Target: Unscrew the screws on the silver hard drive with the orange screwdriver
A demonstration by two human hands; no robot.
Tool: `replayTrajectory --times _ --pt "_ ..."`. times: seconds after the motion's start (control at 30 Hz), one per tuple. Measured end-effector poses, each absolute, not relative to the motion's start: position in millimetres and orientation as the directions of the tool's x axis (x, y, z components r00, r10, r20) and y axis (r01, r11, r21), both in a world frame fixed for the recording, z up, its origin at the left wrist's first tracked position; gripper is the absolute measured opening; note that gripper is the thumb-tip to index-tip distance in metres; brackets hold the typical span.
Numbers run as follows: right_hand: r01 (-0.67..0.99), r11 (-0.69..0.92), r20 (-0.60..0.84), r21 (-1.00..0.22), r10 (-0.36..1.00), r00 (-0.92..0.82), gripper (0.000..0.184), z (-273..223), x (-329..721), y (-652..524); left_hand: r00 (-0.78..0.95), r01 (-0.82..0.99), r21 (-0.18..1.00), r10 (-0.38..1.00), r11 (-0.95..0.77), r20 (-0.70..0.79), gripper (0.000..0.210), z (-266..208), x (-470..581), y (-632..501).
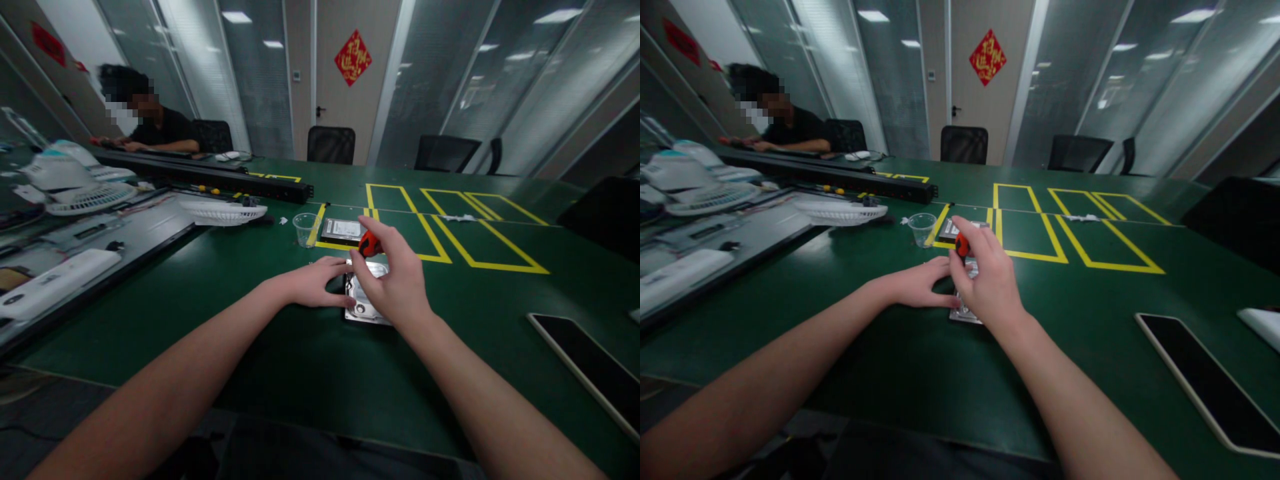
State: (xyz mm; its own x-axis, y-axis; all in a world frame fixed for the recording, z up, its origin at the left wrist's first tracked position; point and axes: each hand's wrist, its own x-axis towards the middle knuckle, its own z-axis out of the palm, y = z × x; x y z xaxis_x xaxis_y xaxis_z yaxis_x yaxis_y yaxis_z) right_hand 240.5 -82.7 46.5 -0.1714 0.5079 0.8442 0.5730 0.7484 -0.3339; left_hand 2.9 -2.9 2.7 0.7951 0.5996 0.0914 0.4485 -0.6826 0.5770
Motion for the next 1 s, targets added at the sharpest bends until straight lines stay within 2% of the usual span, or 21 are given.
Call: replayTrajectory --times 0.27,0.5,0.6,1.0 --pt "0.571 0.736 0.828 -0.364 0.536 -0.164 0.067 45.6 240.6 -84.4 0.792 0.446 0.584 0.604 -0.678 0.096 0.104 0.5 1.5 -1.4" --pt "0.606 0.713 0.832 -0.351 0.535 -0.147 0.049 46.8 241.1 -83.0 0.789 0.448 0.574 0.605 -0.685 0.106 0.1 0.6 1.7 -2.1" --pt "0.604 0.715 0.837 -0.351 0.529 -0.139 0.046 47.4 240.6 -82.8 0.792 0.443 0.573 0.601 -0.689 0.111 0.099 0.7 2.1 -2.6" --pt "0.577 0.727 0.815 -0.373 0.553 -0.171 0.062 48.6 239.9 -85.3 0.79 0.446 0.577 0.604 -0.684 0.107 0.104 -2.2 0.4 -0.1"
